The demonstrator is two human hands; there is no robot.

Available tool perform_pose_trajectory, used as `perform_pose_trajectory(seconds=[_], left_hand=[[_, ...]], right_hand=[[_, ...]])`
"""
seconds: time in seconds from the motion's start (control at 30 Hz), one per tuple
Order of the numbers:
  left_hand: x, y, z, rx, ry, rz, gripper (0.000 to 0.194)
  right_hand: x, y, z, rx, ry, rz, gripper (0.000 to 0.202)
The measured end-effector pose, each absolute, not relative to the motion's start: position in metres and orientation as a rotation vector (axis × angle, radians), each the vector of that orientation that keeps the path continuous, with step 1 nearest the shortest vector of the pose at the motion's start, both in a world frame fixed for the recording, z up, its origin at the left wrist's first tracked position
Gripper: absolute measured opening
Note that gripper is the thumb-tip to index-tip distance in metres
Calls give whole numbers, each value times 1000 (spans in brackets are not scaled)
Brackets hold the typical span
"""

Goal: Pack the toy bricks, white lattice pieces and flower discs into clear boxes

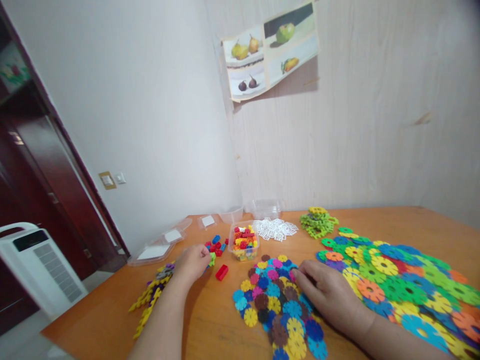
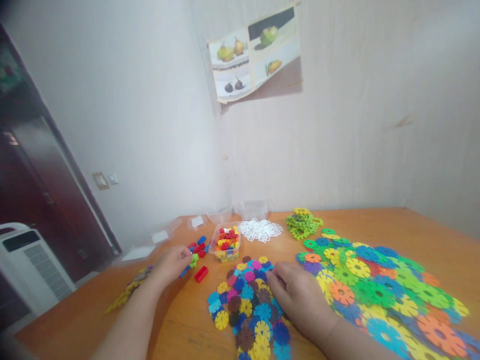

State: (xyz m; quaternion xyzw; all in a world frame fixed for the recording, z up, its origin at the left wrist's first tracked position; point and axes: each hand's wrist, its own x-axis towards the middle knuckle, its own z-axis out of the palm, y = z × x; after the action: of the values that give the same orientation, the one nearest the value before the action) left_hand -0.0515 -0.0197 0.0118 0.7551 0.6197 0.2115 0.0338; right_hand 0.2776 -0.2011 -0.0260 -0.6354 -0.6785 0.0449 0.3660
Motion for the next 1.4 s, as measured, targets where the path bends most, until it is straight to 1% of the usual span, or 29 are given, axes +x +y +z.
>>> perform_pose_trajectory(seconds=[0.13, 0.33, 0.43, 0.53, 0.6, 0.73, 0.8, 0.9, 0.97, 1.07, 1.17, 1.27, 1.4], left_hand=[[-42, -32, 21, 2434, 1958, 517, 5], [-36, -39, 25, 2537, 1943, 436, 11], [-32, -35, 23, 2537, 1869, 626, 14], [-22, -28, 21, 2432, 1676, 889, 19], [-10, -24, 24, 2343, 1525, 1000, 21], [16, -24, 46, 2158, 1297, 1062, 23], [25, -24, 58, 2064, 1228, 1089, 27], [27, -20, 64, 2002, 1227, 1183, 34], [21, -13, 57, 2023, 1319, 1210, 30], [5, -3, 36, 2108, 1591, 1110, 22], [-9, -2, 23, 2300, 1818, 781, 17], [-17, -8, 23, 2444, 1977, 534, 19], [-17, -12, 25, 2568, 2011, 385, 24]], right_hand=[[278, -201, -26, -1617, -1747, 109, 38], [277, -201, -26, -1641, -1745, 93, 39], [277, -200, -26, -1644, -1742, 102, 39], [278, -199, -28, -1638, -1747, 120, 37], [278, -198, -29, -1630, -1750, 123, 37], [279, -196, -31, -1634, -1744, 123, 37], [279, -197, -31, -1640, -1739, 124, 36], [278, -197, -30, -1625, -1734, 124, 36], [277, -196, -30, -1618, -1731, 126, 37], [277, -197, -29, -1630, -1726, 130, 38], [277, -198, -29, -1631, -1727, 157, 38], [277, -199, -28, -1630, -1718, 195, 39], [278, -199, -29, -1643, -1712, 213, 40]])
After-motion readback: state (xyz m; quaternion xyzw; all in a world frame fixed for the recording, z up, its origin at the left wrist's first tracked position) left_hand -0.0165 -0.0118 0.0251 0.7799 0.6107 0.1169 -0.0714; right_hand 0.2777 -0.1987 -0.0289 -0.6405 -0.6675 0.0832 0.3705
